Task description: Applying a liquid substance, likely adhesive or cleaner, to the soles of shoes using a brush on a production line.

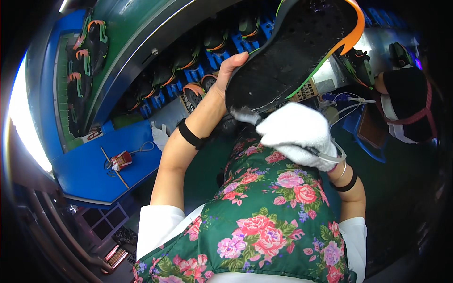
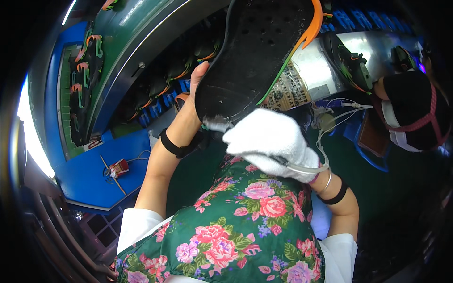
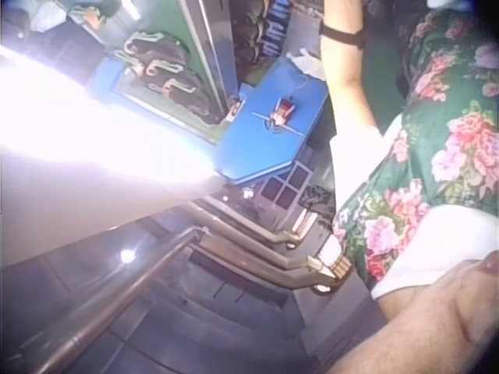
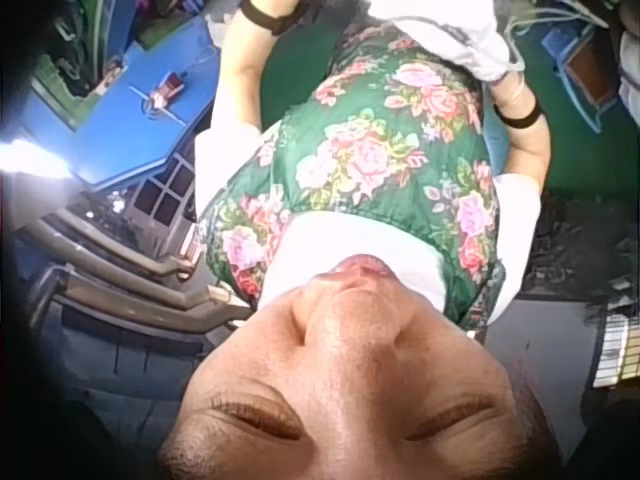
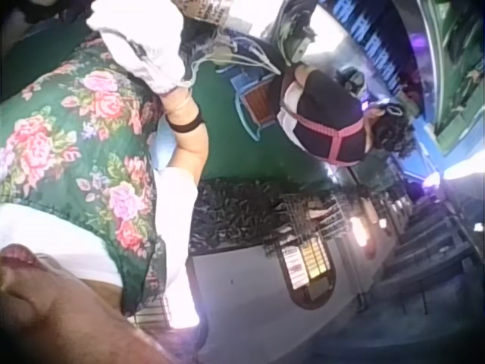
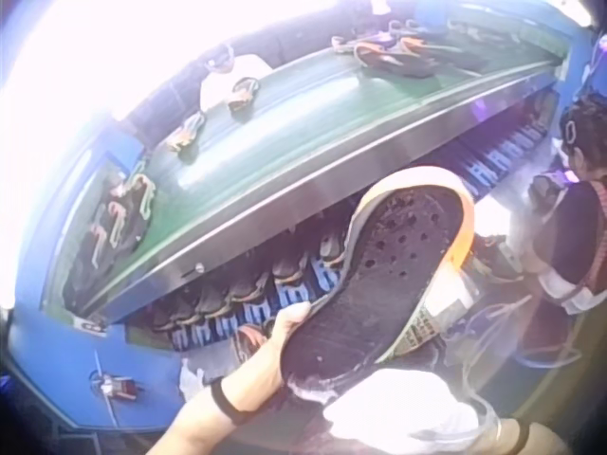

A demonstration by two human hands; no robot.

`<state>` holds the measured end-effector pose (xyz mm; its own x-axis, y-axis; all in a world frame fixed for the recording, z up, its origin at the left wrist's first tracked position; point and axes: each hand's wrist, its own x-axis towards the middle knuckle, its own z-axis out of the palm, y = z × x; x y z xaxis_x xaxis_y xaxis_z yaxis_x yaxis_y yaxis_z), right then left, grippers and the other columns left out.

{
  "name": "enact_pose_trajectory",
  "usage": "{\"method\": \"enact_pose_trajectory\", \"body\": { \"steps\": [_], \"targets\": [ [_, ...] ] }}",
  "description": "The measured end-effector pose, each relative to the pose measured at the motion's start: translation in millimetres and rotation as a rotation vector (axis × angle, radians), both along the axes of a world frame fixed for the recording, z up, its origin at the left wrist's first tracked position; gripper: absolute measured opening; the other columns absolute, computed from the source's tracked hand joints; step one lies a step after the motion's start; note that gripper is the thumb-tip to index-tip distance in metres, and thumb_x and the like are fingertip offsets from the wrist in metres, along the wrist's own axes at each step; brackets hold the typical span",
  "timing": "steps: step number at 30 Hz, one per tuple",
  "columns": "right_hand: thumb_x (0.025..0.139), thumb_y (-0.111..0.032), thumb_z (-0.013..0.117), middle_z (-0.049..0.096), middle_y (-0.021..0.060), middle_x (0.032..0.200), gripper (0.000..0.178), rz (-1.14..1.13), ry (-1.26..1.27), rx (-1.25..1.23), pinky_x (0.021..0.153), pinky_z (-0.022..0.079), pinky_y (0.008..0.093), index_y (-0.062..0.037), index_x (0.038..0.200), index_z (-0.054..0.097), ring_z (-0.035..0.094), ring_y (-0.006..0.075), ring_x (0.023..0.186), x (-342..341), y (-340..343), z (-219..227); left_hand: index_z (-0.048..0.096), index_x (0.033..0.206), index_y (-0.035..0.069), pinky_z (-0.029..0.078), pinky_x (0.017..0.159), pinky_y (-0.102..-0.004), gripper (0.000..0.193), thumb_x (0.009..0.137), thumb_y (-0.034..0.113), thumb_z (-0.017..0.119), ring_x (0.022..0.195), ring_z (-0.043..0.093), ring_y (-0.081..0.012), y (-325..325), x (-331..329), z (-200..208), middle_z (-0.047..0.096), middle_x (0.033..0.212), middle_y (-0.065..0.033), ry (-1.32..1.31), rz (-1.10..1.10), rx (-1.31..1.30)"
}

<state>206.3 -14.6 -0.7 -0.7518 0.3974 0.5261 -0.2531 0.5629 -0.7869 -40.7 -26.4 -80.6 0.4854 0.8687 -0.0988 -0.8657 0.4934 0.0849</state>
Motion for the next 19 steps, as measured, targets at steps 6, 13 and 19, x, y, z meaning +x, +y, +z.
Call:
{"method": "enact_pose_trajectory", "body": {
  "steps": [6, 13, 19],
  "targets": [
    [0.076, 0.0, 0.082, 0.078, 0.0121, 0.096, 0.012, -0.169, -0.026, -0.177, 0.08, 0.058, 0.0365, -0.0057, 0.086, 0.079, 0.075, 0.0268, 0.089, 0.2, 0.1, 1.5, 0.042, 0.157, 0.005, 0.041, 0.117, -0.0586, 0.089, 0.092, 0.062, 0.058, 0.139, 0.051, -0.0439, 7.6, 15.7, -9.1, 0.044, 0.158, -0.0253, 0.346, 0.098, -0.116],
    [0.081, 0.003, 0.079, 0.079, 0.0101, 0.097, 0.011, -0.28, -0.032, -0.225, 0.083, 0.059, 0.0335, -0.003, 0.09, 0.079, 0.075, 0.0206, 0.091, 26.2, 35.6, 6.6, 0.046, 0.154, 0.006, 0.046, 0.114, -0.0555, 0.069, 0.104, 0.053, 0.047, 0.133, 0.058, -0.037, -8.4, 51.2, 20.8, 0.053, 0.151, -0.0221, 0.05, 0.176, -0.225],
    [0.077, -0.001, 0.083, 0.079, 0.0101, 0.1, 0.019, -0.615, -0.037, 0.342, 0.081, 0.059, 0.0336, -0.0096, 0.094, 0.081, 0.076, 0.024, 0.09, 40.5, 104.2, 21.7, 0.037, 0.16, 0.013, 0.051, 0.101, -0.067, 0.075, 0.103, 0.061, 0.042, 0.126, 0.06, -0.0501, -13.9, 74.2, 12.7, 0.051, 0.152, -0.024, 0.044, 0.008, 0.002]
  ]
}}
